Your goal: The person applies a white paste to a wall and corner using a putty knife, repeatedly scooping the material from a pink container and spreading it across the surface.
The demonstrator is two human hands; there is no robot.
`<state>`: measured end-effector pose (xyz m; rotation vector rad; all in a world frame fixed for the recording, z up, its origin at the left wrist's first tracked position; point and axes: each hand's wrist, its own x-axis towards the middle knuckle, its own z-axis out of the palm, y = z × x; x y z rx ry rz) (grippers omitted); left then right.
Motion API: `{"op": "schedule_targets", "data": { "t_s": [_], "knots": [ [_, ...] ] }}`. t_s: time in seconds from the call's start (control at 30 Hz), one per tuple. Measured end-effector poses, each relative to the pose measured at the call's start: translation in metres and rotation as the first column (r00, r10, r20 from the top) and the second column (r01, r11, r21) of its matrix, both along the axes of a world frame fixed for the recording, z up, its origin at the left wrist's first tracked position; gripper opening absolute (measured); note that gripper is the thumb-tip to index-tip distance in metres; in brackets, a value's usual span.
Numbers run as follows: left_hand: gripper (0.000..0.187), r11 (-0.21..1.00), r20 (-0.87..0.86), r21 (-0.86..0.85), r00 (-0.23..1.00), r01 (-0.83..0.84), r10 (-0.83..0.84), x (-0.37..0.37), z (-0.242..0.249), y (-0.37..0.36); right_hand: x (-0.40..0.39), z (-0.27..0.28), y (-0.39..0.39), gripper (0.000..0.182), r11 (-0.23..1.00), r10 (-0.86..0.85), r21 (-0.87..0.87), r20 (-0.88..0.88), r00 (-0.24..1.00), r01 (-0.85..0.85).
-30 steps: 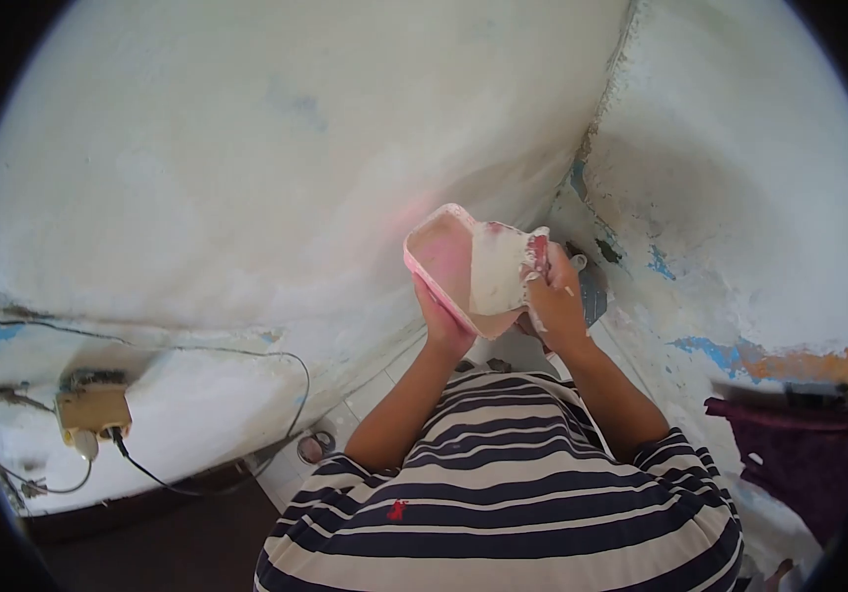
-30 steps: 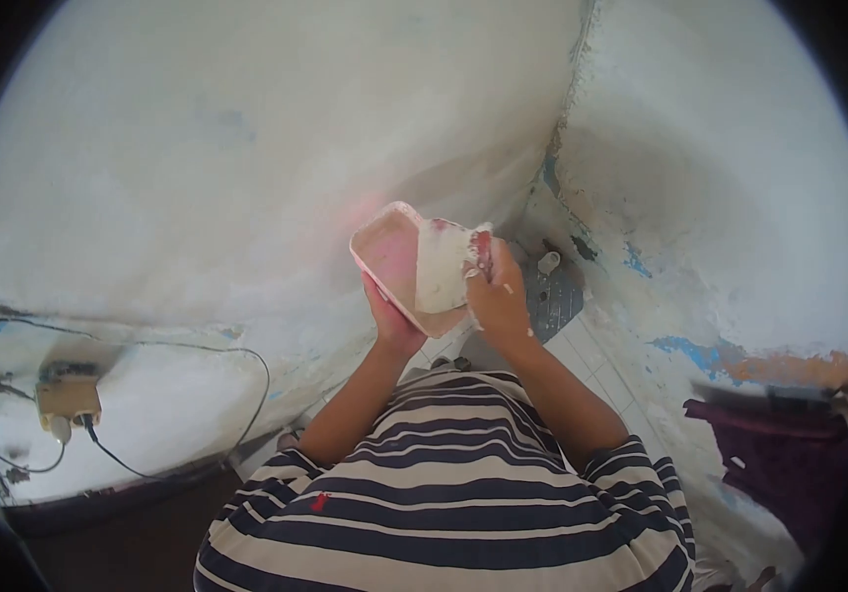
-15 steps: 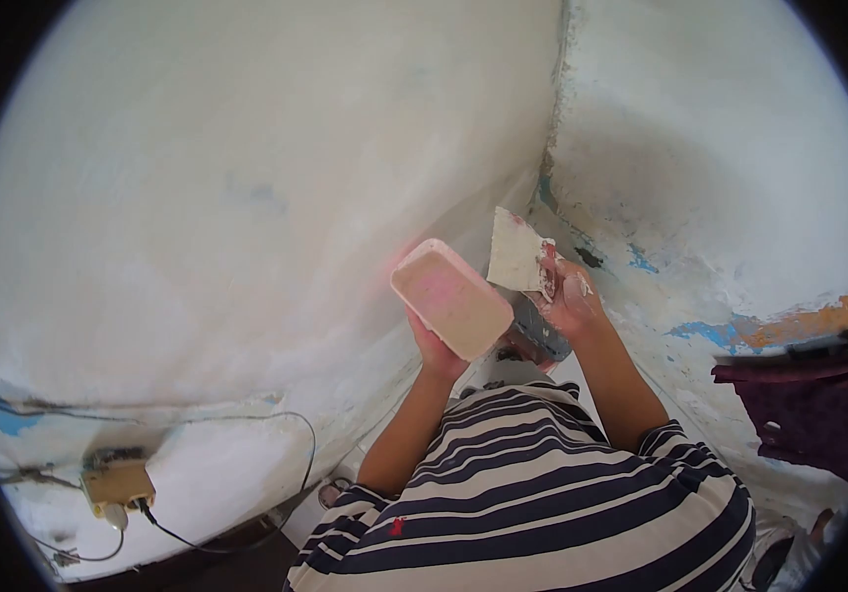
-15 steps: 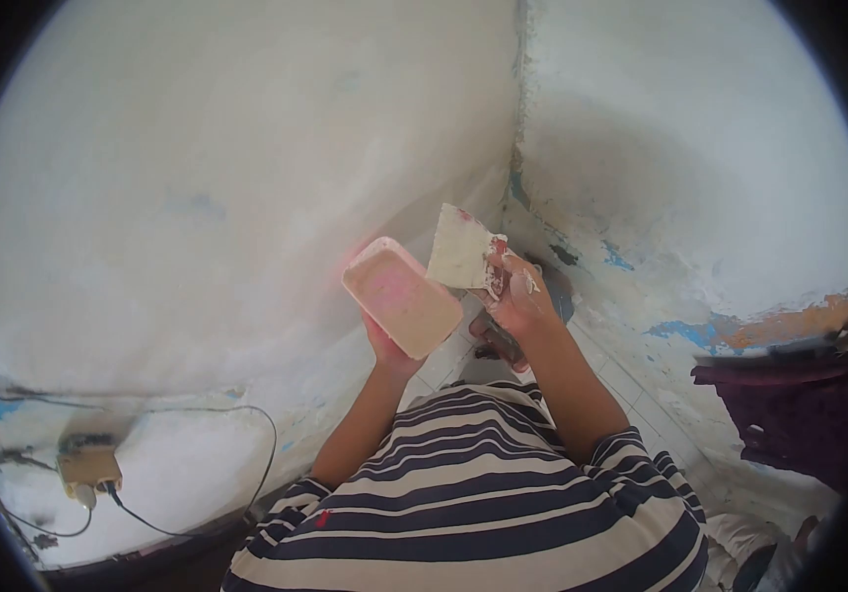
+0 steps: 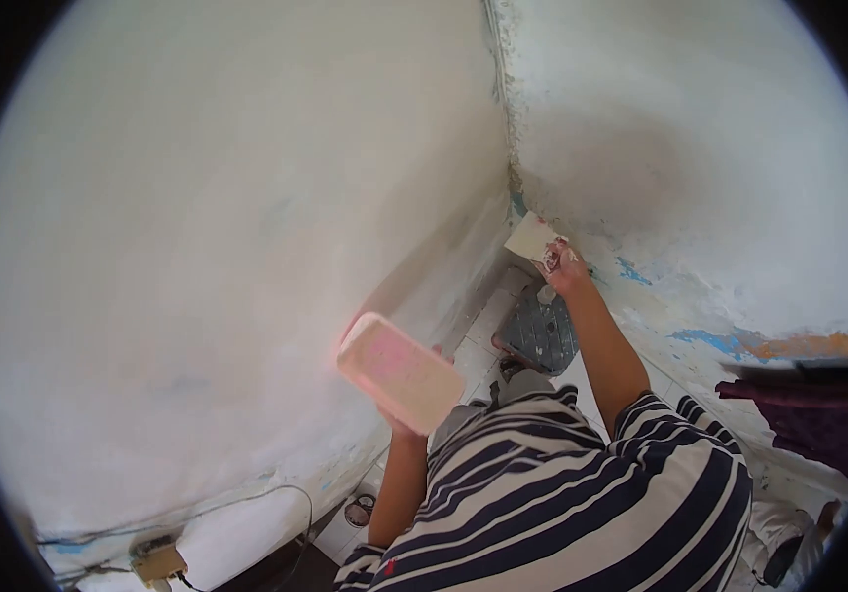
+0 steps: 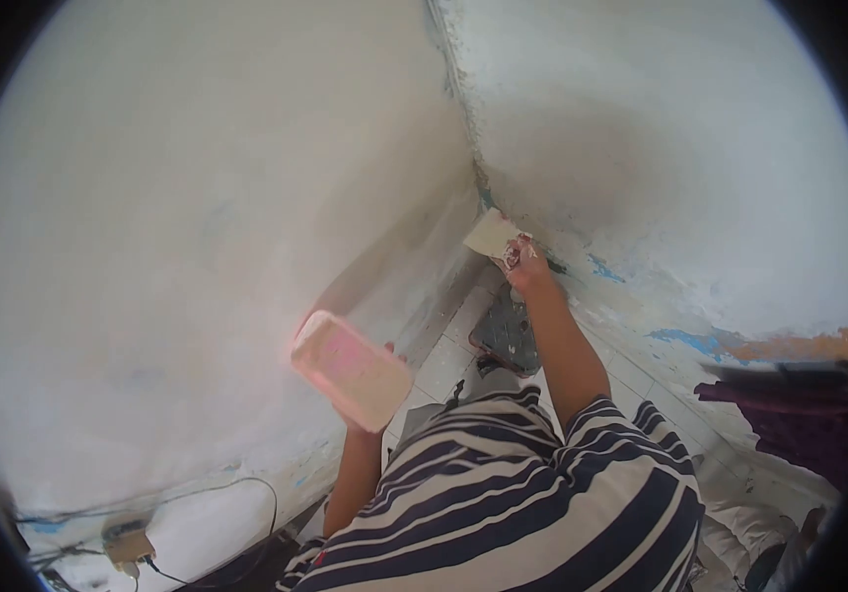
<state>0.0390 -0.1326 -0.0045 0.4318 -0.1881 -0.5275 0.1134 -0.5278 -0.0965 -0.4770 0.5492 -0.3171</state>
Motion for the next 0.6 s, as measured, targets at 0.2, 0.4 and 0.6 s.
{"op": "schedule_targets", "data": {
  "t_s": [0.2, 0.4, 0.6],
  "knots": [
    [0.089, 0.984, -0.278, 0.120, 0.948, -0.128, 0.157, -0.024, -0.036, 0.013, 0.066, -0.164, -0.042, 0.024, 0.997, 0.063, -0.030, -0.161, 0.985, -0.068],
    [0.080, 1.000, -0.389, 0.013, 0.921, -0.028, 0.031, -0.026, -0.021, 0.014, 0.112, -0.132, -0.031, 0.025, 0.991, -0.098, -0.125, -0.384, 0.918, 0.054],
    [0.076, 0.999, -0.389, 0.051, 0.921, -0.015, 0.033, -0.034, -0.033, 0.028, 0.185, -0.186, -0.017, 0.026, 0.958, -0.155, -0.286, -0.452, 0.878, 0.021]
  ]
}}
